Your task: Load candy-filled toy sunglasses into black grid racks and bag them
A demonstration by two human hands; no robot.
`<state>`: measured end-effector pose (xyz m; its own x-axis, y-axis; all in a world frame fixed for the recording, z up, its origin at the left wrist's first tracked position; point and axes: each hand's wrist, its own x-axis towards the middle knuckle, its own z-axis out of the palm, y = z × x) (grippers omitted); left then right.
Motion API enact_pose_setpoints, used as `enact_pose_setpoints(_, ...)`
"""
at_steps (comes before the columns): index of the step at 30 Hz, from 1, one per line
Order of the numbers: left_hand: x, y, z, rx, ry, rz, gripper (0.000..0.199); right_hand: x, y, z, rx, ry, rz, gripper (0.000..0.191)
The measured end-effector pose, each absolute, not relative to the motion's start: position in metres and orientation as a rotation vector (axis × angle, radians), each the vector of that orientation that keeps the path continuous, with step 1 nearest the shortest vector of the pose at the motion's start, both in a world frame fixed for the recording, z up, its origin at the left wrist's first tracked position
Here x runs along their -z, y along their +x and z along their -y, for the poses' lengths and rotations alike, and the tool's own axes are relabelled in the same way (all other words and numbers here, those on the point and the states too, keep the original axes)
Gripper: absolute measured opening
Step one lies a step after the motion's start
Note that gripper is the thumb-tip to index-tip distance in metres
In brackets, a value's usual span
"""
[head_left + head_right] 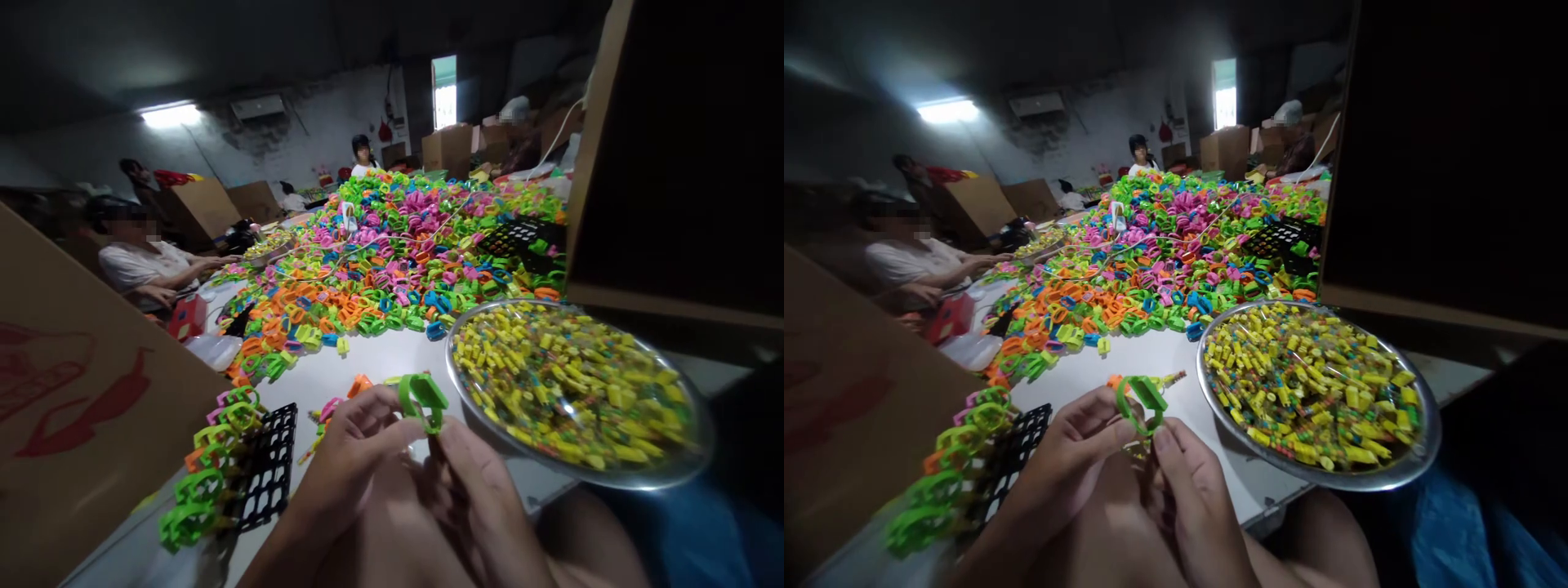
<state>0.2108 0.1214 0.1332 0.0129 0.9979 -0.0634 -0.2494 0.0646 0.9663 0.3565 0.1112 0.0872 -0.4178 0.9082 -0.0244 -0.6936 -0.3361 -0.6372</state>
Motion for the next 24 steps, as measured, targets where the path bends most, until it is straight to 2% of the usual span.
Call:
enact_pose_setpoints(4, -0.131, 0.200, -0.127, -1.147, 1.074, -1.059, 0.029, -0.081, 0.355, -0.114, -1.856, -0.528, 0.637, 0.053)
enact_pose_setpoints(8, -0.121, 0.141, -0.166, -1.030, 1.391, -1.368, 0.045, -0.068, 0.361, -0.132, -1.771, -0.755, 0.938, 0.058)
enact_pose_setpoints(11, -0.102, 0.091, -0.220, -0.749, 1.762, -1.953, 0.038, -0.056, 0.370, -0.153, -1.405, -1.040, 1.523, 0.046)
enact_pose_setpoints(13, -0.088, 0.070, -0.255, -0.647, 1.789, -2.114, 0.029, -0.051, 0.373, -0.163, -1.158, -1.227, 1.839, 0.034)
enact_pose_setpoints(16, -0.070, 0.058, -0.292, -0.585, 1.771, -2.228, 0.023, -0.050, 0.377, -0.167, -0.999, -1.351, 2.134, 0.028)
enact_pose_setpoints(20, -0.051, 0.056, -0.315, -0.568, 1.743, -2.242, 0.032, -0.069, 0.395, -0.166, -0.784, -1.322, 2.192, 0.025)
enact_pose_setpoints(24, -0.040, 0.049, -0.324, -0.685, 1.659, -2.173, 0.013, -0.091, 0.421, -0.189, -0.408, -1.760, 2.088, 0.021)
